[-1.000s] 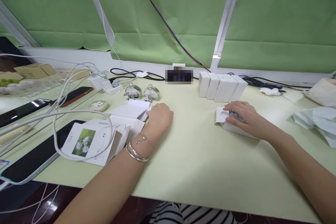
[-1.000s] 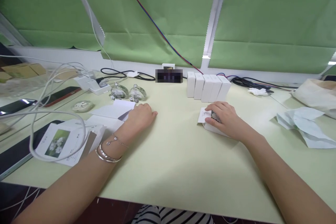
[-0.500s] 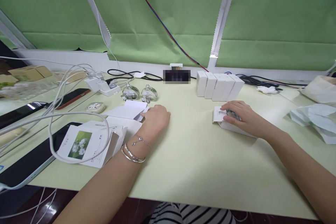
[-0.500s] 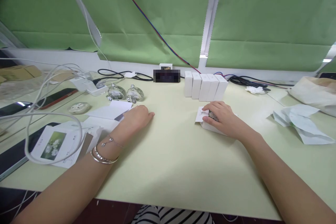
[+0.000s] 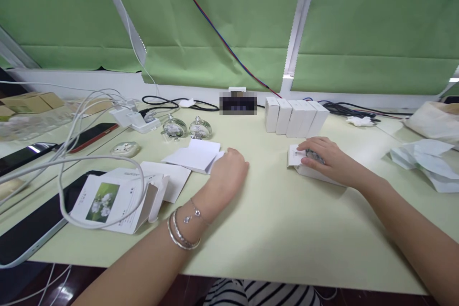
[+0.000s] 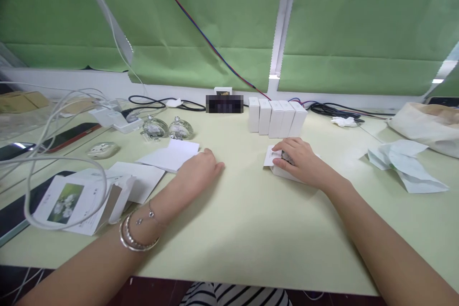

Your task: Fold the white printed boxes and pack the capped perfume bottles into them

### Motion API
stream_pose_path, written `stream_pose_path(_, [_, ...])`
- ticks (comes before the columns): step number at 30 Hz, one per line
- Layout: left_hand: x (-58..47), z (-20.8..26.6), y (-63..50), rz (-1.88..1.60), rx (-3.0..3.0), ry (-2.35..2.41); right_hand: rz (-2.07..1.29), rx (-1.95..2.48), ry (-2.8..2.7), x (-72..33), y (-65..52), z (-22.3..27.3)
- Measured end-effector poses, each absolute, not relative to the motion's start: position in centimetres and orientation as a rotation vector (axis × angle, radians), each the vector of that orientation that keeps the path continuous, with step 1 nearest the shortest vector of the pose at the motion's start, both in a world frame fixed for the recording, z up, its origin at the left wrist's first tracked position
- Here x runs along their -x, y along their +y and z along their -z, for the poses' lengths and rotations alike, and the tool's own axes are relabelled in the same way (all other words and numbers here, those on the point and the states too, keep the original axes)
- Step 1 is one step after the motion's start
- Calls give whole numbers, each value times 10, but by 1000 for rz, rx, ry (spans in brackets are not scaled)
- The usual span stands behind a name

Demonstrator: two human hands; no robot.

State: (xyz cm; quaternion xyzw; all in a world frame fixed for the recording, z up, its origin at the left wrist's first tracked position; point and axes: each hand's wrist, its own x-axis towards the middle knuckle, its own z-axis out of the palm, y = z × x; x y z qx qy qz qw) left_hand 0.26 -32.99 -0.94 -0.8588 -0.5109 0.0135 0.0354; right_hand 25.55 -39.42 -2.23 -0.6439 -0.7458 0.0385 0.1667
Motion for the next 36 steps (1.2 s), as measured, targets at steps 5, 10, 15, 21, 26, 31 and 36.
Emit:
stream_pose_path(5, [-15, 18, -345, 131, 3147, -904, -65, 1762, -2177, -250, -392, 29])
stream_pose_path(10, [-12, 19, -327, 327, 2893, -1140, -46, 1647, -2343, -237, -393, 35])
stream_pose_path(15, [1, 8, -315, 3, 2527, -1900, -11, 1638, -2373, -235, -393, 32])
stream_pose_path(21, [3, 5, -317, 154, 3098, -1551, 62, 1502, -2383, -225, -396, 32])
stream_pose_path(26, [3, 14, -311, 608, 3396, -1463, 110, 1249, -2535, -195, -399, 38])
stream_pose_path(31, [0, 16, -312, 868, 3556, -1591, 149, 1210, -2618, -177, -398, 42])
stream_pose_path(36, [-5, 15, -319, 970, 3675, -1438, -75, 1163, -2664, -175, -398, 41])
